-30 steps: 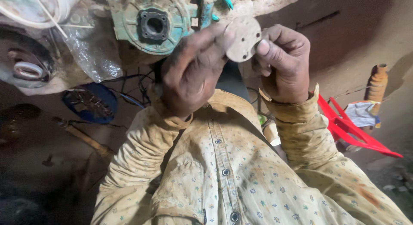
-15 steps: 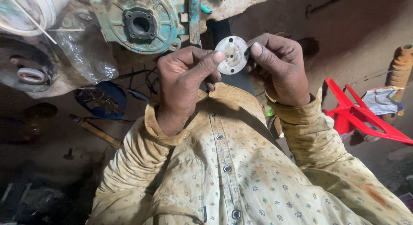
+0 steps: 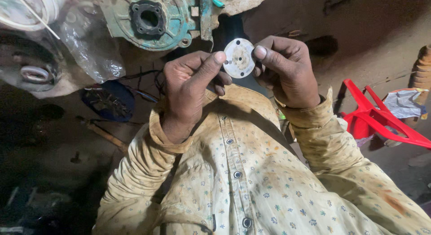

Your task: The person sits on the floor and assembles a small pump or motor unit. They unwrap a plastic-wrapped component, fit a round plate onto the pump housing, open a small tin and take out small parts, then press and align small fittings and screws into the housing by hand.

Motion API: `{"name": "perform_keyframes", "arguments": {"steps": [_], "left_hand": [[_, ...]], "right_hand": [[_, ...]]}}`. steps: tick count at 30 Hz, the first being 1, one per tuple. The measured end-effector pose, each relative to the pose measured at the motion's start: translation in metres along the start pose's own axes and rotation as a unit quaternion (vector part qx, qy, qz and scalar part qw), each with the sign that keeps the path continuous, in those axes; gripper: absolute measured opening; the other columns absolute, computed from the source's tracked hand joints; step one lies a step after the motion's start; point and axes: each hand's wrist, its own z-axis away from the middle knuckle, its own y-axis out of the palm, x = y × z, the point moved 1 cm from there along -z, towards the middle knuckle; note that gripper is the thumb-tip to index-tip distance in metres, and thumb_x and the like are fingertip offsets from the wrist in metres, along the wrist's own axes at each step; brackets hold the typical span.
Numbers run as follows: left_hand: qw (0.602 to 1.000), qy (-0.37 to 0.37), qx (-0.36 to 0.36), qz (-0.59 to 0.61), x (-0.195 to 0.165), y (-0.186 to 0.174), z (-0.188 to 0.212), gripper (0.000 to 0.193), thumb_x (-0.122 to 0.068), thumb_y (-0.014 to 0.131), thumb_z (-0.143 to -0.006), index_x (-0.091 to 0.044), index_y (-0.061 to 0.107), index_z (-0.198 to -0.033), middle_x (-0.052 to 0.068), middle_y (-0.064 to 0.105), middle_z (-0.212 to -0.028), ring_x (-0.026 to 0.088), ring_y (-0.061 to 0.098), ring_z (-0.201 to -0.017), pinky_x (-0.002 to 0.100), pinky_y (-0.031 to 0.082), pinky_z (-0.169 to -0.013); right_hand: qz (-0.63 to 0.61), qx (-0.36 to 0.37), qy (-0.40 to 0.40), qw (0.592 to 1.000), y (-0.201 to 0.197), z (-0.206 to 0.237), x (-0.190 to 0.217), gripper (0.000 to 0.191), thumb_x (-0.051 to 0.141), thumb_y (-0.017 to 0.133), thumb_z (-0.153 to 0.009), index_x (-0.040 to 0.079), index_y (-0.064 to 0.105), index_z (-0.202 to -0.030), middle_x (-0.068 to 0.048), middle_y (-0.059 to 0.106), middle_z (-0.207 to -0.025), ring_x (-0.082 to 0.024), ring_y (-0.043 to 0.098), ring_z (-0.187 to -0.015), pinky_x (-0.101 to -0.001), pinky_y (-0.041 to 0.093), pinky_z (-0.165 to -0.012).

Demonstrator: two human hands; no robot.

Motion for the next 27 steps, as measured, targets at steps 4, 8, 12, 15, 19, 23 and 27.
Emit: {"name": "perform_keyframes", "arguments": {"steps": [4,8,12,15,19,23,27], "left_hand": [[1.0,-0.009,-0.002,0.012,0.002,-0.003,0.005,0.028,-0.022,0.068,-0.105,0.002,0.073,-0.091,0.009,0.072,-0.079,0.011,0.065,-0.067,0.024,0.051,-0.058],[1.0,-0.007,-0.022,-0.002,0.003,-0.006,0.008,0.032,-0.027,0.064,-0.105,0.002,0.073,-0.095,0.008,0.072,-0.081,0.011,0.066,-0.068,0.024,0.053,-0.059],[0.998,-0.019,-0.056,0.026,0.01,-0.012,0.01,0.04,-0.034,0.057,-0.106,0.001,0.074,-0.097,0.006,0.073,-0.08,0.01,0.068,-0.067,0.024,0.055,-0.058],[0.999,0.003,-0.05,0.019,0.019,-0.016,0.011,0.035,-0.029,0.06,-0.108,0.002,0.072,-0.098,0.004,0.07,-0.081,0.011,0.066,-0.069,0.025,0.054,-0.059],[0.998,0.046,-0.036,0.01,0.029,-0.019,0.015,0.028,-0.016,0.06,-0.116,0.006,0.068,-0.1,0.006,0.068,-0.087,0.01,0.063,-0.073,0.025,0.053,-0.066],[0.967,0.201,-0.046,-0.152,0.025,-0.02,0.021,0.028,0.002,0.061,-0.109,-0.001,0.056,-0.137,0.009,0.061,-0.123,0.009,0.063,-0.101,0.022,0.054,-0.086],[0.887,0.272,-0.031,-0.371,0.012,-0.025,0.03,0.043,0.011,0.063,-0.101,-0.003,0.055,-0.141,0.013,0.057,-0.136,0.012,0.066,-0.101,0.025,0.057,-0.091]], "right_hand": [[-0.005,0.001,0.006,1.0,0.002,0.001,-0.003,0.017,0.016,0.07,-0.104,0.001,0.068,-0.097,-0.005,0.065,-0.08,-0.006,0.049,-0.058,-0.0204,0.035,-0.05],[0.004,-0.004,0.002,1.0,0.004,0.0,-0.009,0.016,0.016,0.07,-0.104,0.001,0.068,-0.098,-0.005,0.064,-0.08,-0.006,0.051,-0.06,-0.0208,0.036,-0.051],[0.019,-0.001,-0.001,1.0,0.006,0.0,-0.014,0.015,0.015,0.069,-0.104,0.001,0.069,-0.1,-0.005,0.065,-0.081,-0.006,0.051,-0.062,-0.021,0.037,-0.052],[0.007,0.003,0.007,1.0,0.006,-0.001,-0.016,0.016,0.015,0.069,-0.104,0.0,0.069,-0.1,-0.005,0.065,-0.081,-0.006,0.051,-0.062,-0.0208,0.037,-0.053],[0.002,0.012,0.008,1.0,0.004,-0.001,-0.019,0.015,0.015,0.069,-0.105,0.0,0.069,-0.101,-0.005,0.066,-0.081,-0.006,0.051,-0.061,-0.0206,0.037,-0.052],[0.007,0.021,0.006,1.0,0.001,0.0,-0.02,0.014,0.014,0.069,-0.105,0.001,0.069,-0.102,-0.005,0.066,-0.082,-0.005,0.05,-0.061,-0.0202,0.036,-0.052],[-0.006,0.03,0.013,0.999,0.0,0.002,-0.022,0.014,0.014,0.069,-0.105,0.0,0.07,-0.104,-0.004,0.066,-0.083,-0.005,0.051,-0.064,-0.0195,0.036,-0.053]]}}
